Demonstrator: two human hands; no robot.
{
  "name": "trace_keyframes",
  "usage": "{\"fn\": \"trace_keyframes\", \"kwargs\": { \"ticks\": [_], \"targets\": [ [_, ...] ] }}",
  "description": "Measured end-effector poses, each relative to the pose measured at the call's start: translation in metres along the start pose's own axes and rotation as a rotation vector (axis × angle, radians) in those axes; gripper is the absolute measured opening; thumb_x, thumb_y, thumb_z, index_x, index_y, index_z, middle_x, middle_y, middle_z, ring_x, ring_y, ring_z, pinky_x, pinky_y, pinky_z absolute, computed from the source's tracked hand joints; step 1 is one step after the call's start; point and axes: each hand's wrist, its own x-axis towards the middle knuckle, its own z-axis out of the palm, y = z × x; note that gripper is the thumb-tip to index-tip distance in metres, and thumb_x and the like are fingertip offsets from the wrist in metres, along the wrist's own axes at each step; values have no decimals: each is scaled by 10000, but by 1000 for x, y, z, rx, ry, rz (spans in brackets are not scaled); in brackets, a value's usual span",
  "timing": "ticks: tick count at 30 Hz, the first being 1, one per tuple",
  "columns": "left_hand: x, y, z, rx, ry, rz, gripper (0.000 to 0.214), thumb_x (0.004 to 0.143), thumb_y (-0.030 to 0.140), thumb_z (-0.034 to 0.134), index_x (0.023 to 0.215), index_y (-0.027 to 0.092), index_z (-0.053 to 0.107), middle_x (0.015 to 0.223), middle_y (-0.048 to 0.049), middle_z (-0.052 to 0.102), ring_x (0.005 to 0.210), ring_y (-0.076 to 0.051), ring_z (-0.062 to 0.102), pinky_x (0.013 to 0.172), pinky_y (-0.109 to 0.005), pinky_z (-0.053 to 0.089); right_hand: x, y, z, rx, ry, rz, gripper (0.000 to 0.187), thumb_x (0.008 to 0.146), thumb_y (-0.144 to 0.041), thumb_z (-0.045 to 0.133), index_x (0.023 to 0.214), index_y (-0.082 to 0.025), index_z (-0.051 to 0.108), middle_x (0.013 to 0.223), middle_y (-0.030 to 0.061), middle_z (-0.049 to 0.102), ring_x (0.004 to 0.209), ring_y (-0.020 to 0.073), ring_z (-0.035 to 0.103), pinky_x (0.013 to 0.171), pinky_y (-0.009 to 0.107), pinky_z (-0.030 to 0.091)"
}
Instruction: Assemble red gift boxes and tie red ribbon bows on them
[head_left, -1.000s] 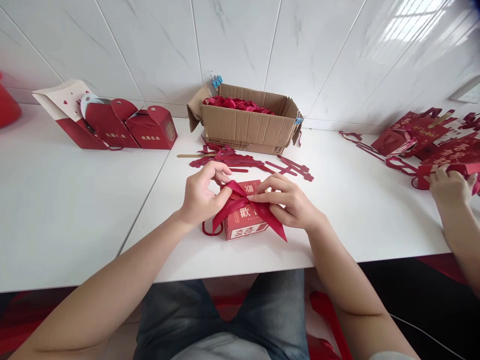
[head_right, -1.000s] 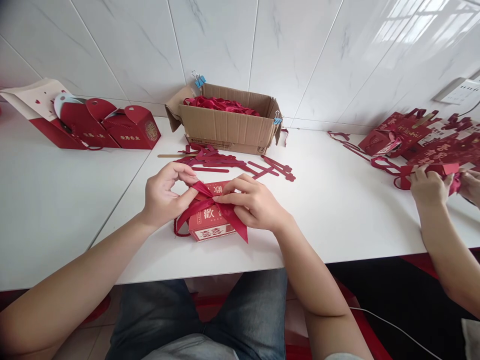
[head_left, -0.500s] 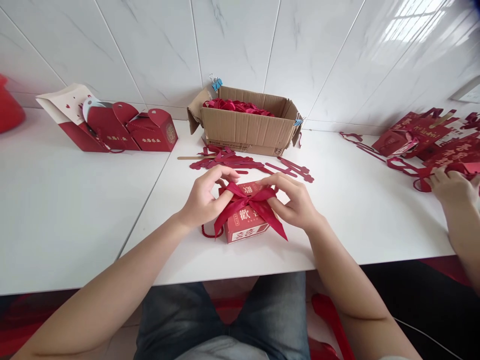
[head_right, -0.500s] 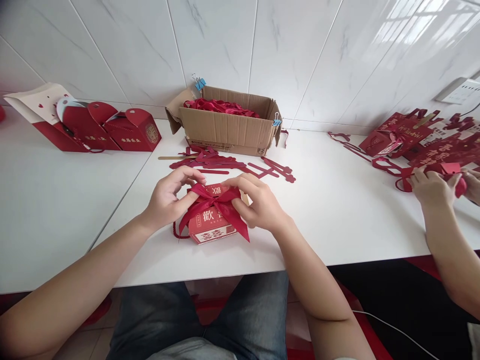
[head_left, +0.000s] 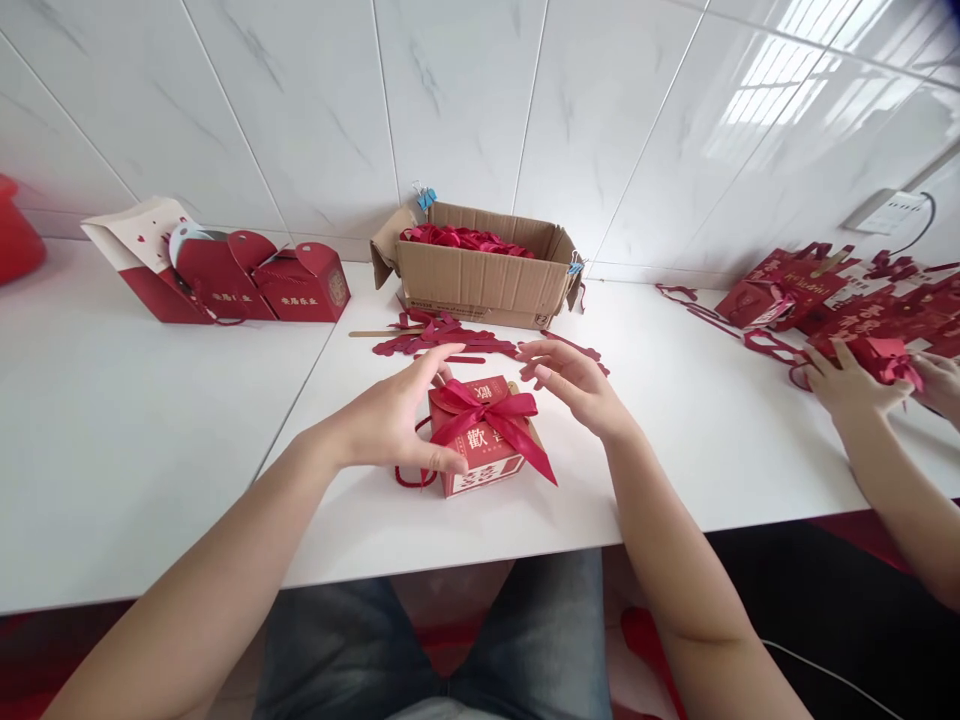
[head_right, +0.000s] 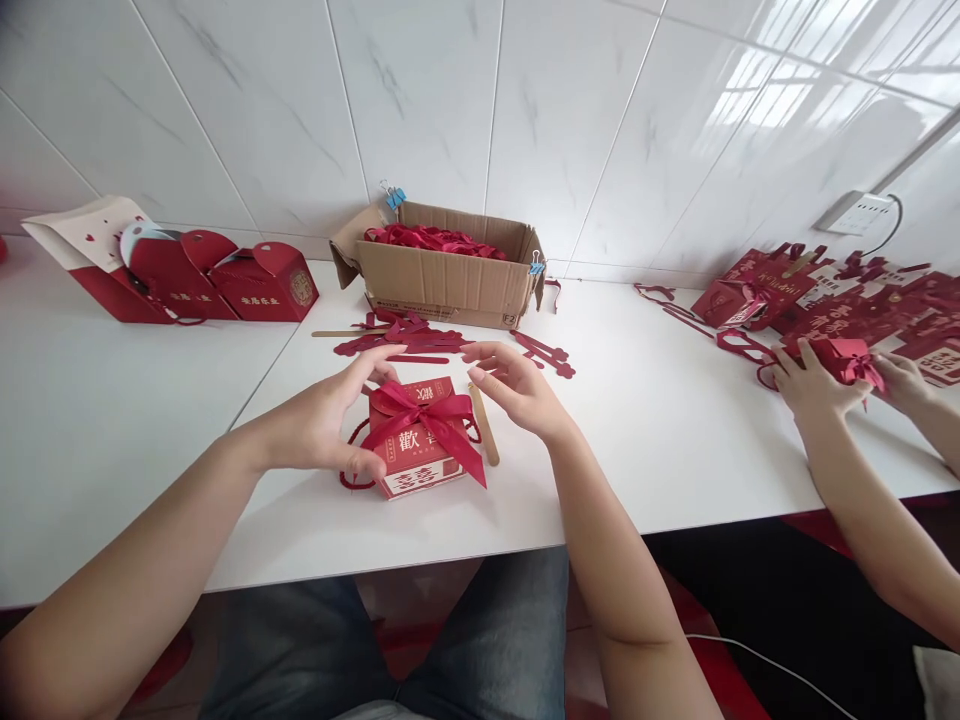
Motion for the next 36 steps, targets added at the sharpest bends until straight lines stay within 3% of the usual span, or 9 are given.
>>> {"fn": "trace_keyframes", "kwargs": {
  "ticks": [7,12,14,17,24,29,31,34,36],
  "targets": [
    [-3,15,0,19,3,1,1180,606,477,809,1538,269,116,1024,-91,709,809,-258,704,646,-318,537,6,7,7,7,155,105,384,907,-507,501,1099,-200,628,1066,83,661,875,155,652,745,301,535],
    [6,2,18,35,283,59,1232,612,360,806,1539,281,-3,1290,-134,577,1047,-270,655,816,-365,556,9,14,11,52,269,138,326,899,-433,468,1057,-201,634,1079,83,671,928,182,643,763,335,545],
    [10,-6,27,48,402,101,1231,610,337,805,1537,268,-2,1322,-143,543,1136,-290,611,875,-394,548,10,19,13,57,225,139,293,848,-307,455,1064,-205,625,1109,82,667,970,203,639,811,382,539],
    [15,-15,39,35,556,119,1235,596,316,814,1532,240,11,1313,-158,532,1167,-300,588,891,-405,549,11,29,18,51,127,87,422,733,-189,446,1130,-220,586,1214,82,633,1117,239,600,930,454,498],
    [22,-25,54,1,755,100,1201,600,275,807,1517,229,33,1295,-168,510,1207,-300,544,975,-470,503,6,42,36,-263,50,-6,726,705,-217,641,1380,-246,375,1460,133,435,1319,305,429,1064,560,359],
    [20,-24,61,-131,726,56,1199,635,287,805,1521,239,-2,1362,-185,474,1268,-299,511,1020,-470,479,10,55,55,-235,153,-41,848,643,-359,793,1378,-242,386,1480,152,392,1355,319,384,1051,522,390],
    [18,-26,62,-195,644,97,1200,659,291,790,1526,241,-38,1462,-222,381,1356,-328,425,1059,-496,438,12,62,63,-185,250,-13,899,609,-377,823,1381,-257,378,1495,150,363,1375,318,355,1026,498,422],
    [17,-38,61,-365,549,202,1123,711,272,728,1532,283,-39,1561,-212,232,1417,-341,330,1096,-521,387,13,67,68,-81,335,65,1006,561,-408,857,1404,-280,323,1449,147,413,1329,305,414,970,465,475],
    [19,-50,59,-536,522,258,1057,731,255,693,1532,323,6,1560,-163,265,1399,-323,364,1112,-514,370,13,68,67,-23,330,119,1020,544,-434,865,1398,-306,322,1422,128,439,1303,300,444,950,461,493]
  ]
}}
